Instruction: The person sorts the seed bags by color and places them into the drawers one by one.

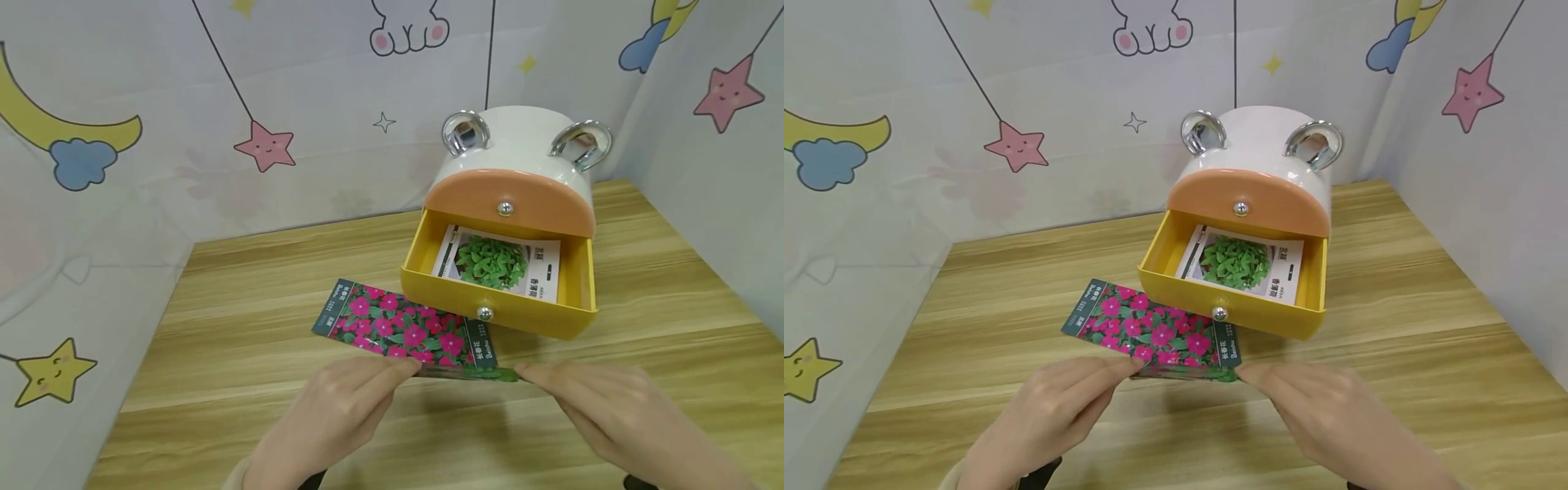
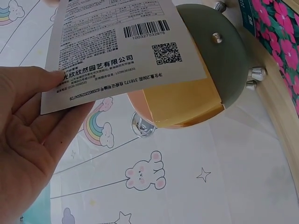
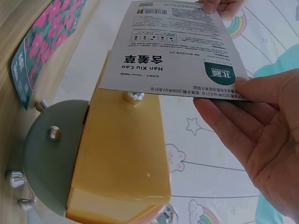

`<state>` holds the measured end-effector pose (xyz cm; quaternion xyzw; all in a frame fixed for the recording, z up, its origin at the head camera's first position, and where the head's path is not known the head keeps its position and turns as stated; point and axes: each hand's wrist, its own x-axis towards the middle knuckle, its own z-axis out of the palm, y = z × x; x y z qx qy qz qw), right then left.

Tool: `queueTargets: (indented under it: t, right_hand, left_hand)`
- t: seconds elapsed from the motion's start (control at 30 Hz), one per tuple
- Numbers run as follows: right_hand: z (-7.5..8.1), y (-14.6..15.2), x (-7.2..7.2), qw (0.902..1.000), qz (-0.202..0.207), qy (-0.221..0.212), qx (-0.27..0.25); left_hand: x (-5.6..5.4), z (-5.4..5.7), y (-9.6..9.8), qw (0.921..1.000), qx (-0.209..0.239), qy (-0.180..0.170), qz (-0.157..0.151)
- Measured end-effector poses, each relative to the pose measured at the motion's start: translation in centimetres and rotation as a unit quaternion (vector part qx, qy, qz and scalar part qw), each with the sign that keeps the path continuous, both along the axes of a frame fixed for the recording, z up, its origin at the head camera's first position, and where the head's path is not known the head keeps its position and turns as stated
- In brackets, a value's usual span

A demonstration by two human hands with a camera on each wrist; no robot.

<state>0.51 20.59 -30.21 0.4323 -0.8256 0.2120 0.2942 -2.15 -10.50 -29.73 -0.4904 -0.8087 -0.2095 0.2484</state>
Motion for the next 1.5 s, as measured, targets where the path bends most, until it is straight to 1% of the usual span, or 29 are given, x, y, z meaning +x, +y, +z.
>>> queueTargets:
  t: [0.1,0.2,0.33,0.47,0.5,0.6,0.73,0.87,1.07,1.13,1.2,1.27,1.33,1.4,1.5]
  right_hand:
    - [0.3,0.3,0.2,0.9999,-0.011,0.008,0.003]
    - [0.5,0.5,0.2,0.9997,-0.019,0.014,0.009]
    - [0.7,0.8,0.3,0.9996,-0.019,0.018,0.013]
    - [1.0,1.2,0.5,0.9991,-0.032,0.0,0.028]
    - [1.1,1.3,0.5,0.9988,-0.036,-0.003,0.033]
    - [1.3,1.4,0.5,0.999,-0.031,-0.007,0.03]
    - [1.5,1.7,0.3,0.9996,-0.021,0.003,0.017]
    - [1.8,1.8,0.1,0.9994,-0.025,0.021,0.015]
    - [2.5,2.0,0.1,0.9984,-0.041,0.039,0.008]
    - [2.0,2.6,-0.2,0.9983,-0.035,0.046,-0.005]
    - [1.0,3.5,-0.6,0.9982,-0.028,0.05,-0.015]
    - [-0.3,4.6,-0.9,0.9985,-0.024,0.045,-0.019]
    - [-1.1,5.5,-1.1,0.9987,-0.029,0.038,-0.016]
    - [-1.3,5.8,-1.1,0.9986,-0.037,0.037,-0.012]
    - [-0.9,5.8,-1.1,0.9982,-0.041,0.042,-0.015]
  left_hand:
    - [-0.2,0.2,0.3,1.0,0.002,-0.002,-0.005]
    - [-0.5,0.3,0.4,0.9999,0.005,0.004,-0.008]
    - [-0.7,0.5,0.7,0.9998,0.008,0.004,-0.015]
    - [-0.9,0.8,0.9,0.9996,0.014,-0.002,-0.025]
    - [-1.0,0.9,1.0,0.9996,0.015,0.001,-0.026]
    - [-1.3,1.1,1.2,0.9992,0.023,0.015,-0.03]
    - [-1.6,1.2,1.5,0.9985,0.033,0.032,-0.03]
    - [-2.1,1.4,1.7,0.9983,0.04,0.032,-0.029]
    - [-2.6,1.8,2.0,0.9976,0.051,0.033,-0.033]
    - [-2.7,2.1,2.1,0.997,0.058,0.035,-0.037]
    - [-2.8,2.3,2.3,0.9965,0.064,0.034,-0.041]
    - [-2.9,2.6,2.3,0.9963,0.069,0.028,-0.045]
    - [-3.0,2.8,2.4,0.9958,0.073,0.029,-0.046]
    - [-3.1,2.9,2.5,0.9952,0.078,0.034,-0.047]
    - [-3.4,3.1,2.7,0.9942,0.085,0.046,-0.047]
